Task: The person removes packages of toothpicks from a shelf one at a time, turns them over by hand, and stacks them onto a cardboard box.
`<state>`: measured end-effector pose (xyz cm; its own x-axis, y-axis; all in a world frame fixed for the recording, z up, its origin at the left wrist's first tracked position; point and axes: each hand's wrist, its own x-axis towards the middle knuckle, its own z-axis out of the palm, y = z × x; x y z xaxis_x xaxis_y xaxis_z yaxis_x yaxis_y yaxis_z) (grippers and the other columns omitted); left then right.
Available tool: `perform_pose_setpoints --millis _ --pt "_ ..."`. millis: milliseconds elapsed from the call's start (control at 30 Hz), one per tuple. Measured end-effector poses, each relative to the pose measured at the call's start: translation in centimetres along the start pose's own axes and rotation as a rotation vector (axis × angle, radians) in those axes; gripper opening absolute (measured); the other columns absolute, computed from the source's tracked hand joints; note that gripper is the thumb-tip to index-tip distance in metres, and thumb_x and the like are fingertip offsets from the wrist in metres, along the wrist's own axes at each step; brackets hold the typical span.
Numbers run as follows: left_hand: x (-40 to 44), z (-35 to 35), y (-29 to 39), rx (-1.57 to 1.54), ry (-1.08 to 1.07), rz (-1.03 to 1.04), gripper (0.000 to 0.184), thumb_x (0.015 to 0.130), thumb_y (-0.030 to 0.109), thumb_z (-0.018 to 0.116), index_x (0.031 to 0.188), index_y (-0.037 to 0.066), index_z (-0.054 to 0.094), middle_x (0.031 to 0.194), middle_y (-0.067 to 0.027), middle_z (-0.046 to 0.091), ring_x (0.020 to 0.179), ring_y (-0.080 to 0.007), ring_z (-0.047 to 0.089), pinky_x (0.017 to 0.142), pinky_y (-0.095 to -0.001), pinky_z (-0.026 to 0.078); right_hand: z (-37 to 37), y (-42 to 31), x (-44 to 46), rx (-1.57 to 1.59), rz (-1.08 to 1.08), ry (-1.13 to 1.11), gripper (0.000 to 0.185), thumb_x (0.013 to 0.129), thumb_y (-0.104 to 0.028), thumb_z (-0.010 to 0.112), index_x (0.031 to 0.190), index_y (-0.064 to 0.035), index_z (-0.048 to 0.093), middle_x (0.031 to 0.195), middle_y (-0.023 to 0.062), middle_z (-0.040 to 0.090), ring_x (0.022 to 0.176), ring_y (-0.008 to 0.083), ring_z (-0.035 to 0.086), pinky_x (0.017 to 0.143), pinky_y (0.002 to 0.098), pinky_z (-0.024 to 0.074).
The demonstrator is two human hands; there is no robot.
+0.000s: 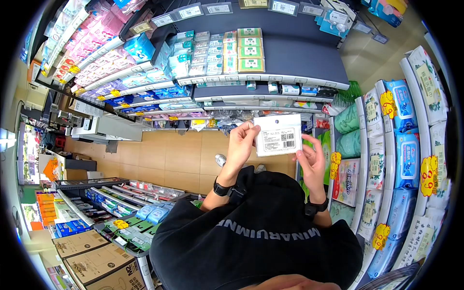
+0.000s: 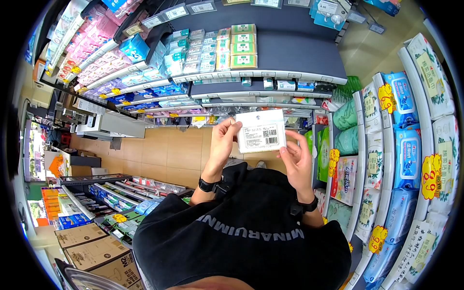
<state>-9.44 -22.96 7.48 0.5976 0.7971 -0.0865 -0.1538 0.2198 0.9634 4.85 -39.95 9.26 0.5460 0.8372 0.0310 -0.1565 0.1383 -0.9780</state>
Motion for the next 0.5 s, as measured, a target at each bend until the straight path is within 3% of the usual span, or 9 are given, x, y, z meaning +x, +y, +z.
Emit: perform_pose_setpoints --millis 500 --pt "0.05 0.07 -0.08 -0.011 -0.011 0.002 0.028 0.100 0.014 0.058 0.073 0.007 0.052 0.064 0.0037 0.057 0.057 -0.0015 0.050 0.053 -0.0214 0.042 -0.10 0.20 0.02 -0.009 0.007 0.015 0.039 0.098 -0.002 0.055 0.135 -0.0003 0.043 0.110 0.0151 0.069 0.094 0.0134 0.065 0.078 0.0256 0.0492"
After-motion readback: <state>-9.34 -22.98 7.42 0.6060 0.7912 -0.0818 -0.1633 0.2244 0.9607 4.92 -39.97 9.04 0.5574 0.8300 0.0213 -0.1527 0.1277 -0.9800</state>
